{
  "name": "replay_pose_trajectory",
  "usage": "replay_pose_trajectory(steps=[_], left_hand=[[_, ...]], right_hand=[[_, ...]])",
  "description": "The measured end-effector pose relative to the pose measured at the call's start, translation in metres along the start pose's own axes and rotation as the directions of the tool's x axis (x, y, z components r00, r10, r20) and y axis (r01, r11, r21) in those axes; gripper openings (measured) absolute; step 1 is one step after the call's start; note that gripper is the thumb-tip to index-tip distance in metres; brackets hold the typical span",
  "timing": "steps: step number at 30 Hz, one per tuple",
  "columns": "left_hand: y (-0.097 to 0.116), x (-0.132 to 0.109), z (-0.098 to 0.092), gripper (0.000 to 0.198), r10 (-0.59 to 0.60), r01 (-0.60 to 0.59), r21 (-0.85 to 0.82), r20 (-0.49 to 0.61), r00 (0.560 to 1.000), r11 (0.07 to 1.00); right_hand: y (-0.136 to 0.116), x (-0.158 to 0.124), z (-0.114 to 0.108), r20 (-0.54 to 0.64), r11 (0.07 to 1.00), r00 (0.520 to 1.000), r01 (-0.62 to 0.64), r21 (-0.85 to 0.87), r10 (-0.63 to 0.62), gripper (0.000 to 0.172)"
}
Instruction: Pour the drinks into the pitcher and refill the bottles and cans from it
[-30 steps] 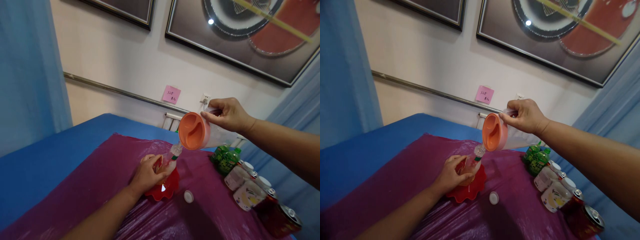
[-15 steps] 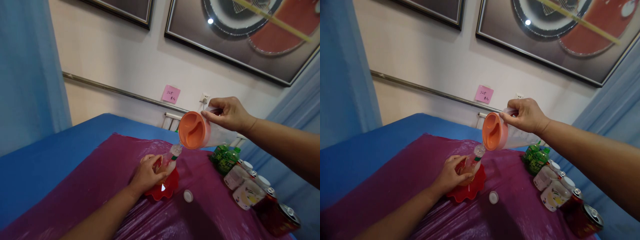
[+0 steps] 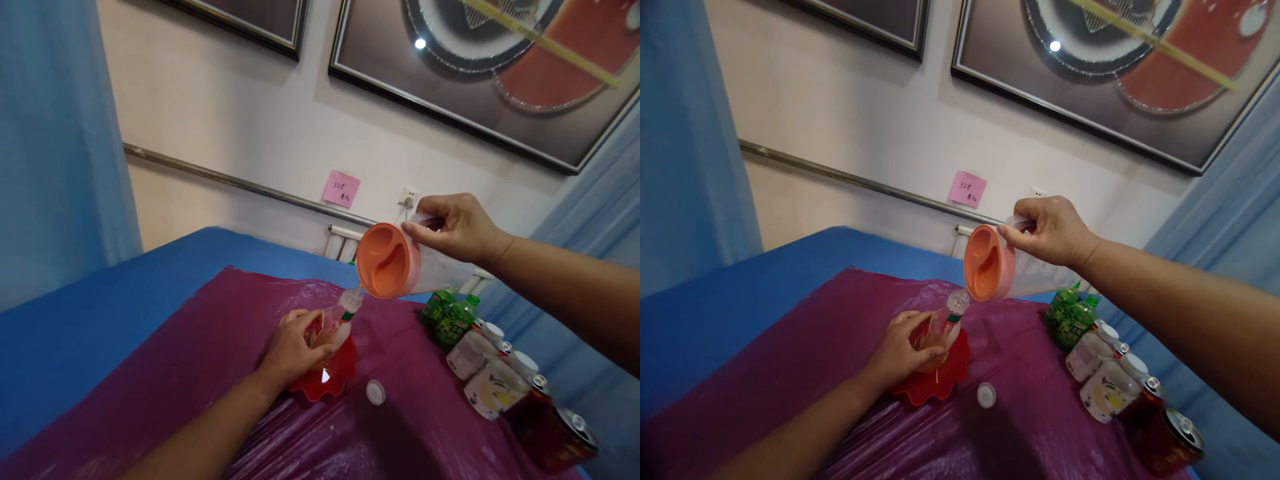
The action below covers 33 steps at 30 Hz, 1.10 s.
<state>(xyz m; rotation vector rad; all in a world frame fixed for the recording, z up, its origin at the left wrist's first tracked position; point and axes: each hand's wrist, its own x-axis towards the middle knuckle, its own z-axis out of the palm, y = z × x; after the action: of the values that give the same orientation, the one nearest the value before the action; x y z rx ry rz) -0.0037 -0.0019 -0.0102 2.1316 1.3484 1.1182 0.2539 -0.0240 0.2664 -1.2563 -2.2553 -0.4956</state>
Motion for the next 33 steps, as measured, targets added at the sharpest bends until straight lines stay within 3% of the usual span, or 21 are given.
replay_pose_trajectory(steps=[8, 33], left_hand=[[0.0018, 0.0003, -0.0007, 0.053, 0.005, -0.005, -0.001, -0.006, 1.0, 1.0], [-0.0023, -0.0005, 0.0019, 0.061, 0.008, -0.008, -0.027, -0.004, 1.0, 1.0]], right_hand=[[-0.0008, -0.0004, -0.0008, -0.006, 1.0, 1.0, 0.004, 0.006, -0.004, 0.043], [-0.0032, -0.0006, -0.0009, 0.002, 0.999, 0.999, 0.038, 0.019, -0.038, 0.043]])
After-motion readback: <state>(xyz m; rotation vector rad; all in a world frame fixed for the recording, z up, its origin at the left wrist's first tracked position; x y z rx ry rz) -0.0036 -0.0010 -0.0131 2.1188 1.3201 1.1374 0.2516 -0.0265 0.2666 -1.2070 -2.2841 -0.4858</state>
